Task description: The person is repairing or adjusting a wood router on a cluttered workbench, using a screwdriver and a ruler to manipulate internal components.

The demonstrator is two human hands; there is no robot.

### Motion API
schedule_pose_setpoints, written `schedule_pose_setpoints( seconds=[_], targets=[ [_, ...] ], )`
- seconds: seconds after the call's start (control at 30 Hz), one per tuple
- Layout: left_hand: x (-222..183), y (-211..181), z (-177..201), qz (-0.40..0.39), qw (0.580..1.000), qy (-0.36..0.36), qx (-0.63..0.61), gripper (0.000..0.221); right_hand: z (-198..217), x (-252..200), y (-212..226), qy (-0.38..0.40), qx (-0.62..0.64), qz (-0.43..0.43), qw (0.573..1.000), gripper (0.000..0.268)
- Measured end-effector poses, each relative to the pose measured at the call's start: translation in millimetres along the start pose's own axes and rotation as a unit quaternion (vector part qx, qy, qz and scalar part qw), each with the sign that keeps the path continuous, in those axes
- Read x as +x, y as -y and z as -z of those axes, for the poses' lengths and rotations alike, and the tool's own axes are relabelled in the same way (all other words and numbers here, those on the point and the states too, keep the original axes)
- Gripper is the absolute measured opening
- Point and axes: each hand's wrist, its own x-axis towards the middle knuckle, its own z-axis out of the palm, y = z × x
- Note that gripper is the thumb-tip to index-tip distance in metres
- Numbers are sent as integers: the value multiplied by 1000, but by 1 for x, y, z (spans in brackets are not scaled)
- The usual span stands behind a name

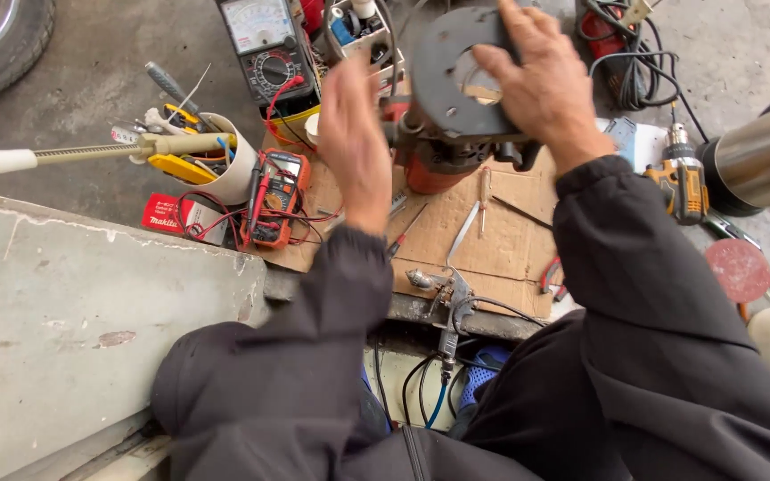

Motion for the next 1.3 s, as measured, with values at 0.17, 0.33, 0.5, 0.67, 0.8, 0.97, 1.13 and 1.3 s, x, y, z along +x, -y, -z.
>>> schedule_pose_setpoints(
  seconds=[0.17,0.33,0.5,0.67,0.8,0.97,1.13,1.3],
  targets=[
    [-61,103,37,265,960,-89,-19,40,6,17,-11,-6,101,2,995,57],
    [-29,191,34,392,910,-56,-127,34,11,23,-8,15,112,-11,994,60],
    [6,246,23,424,890,-67,-155,24,11,29,-25,31,174,-54,983,55],
    [10,242,5,434,889,-39,-143,37,11,26,-45,28,153,-93,983,57],
    [22,225,-9,426,895,-21,-129,46,13,15,-69,37,187,-106,976,54],
    [31,202,-20,403,911,-6,-90,47,5,0,-104,1,188,-113,976,51],
    [37,194,-26,351,934,54,-32,59,-5,-13,-136,-36,232,-144,961,53],
    [36,225,-25,283,951,125,-13,39,-8,-18,-126,-75,206,-155,963,53]
  ],
)
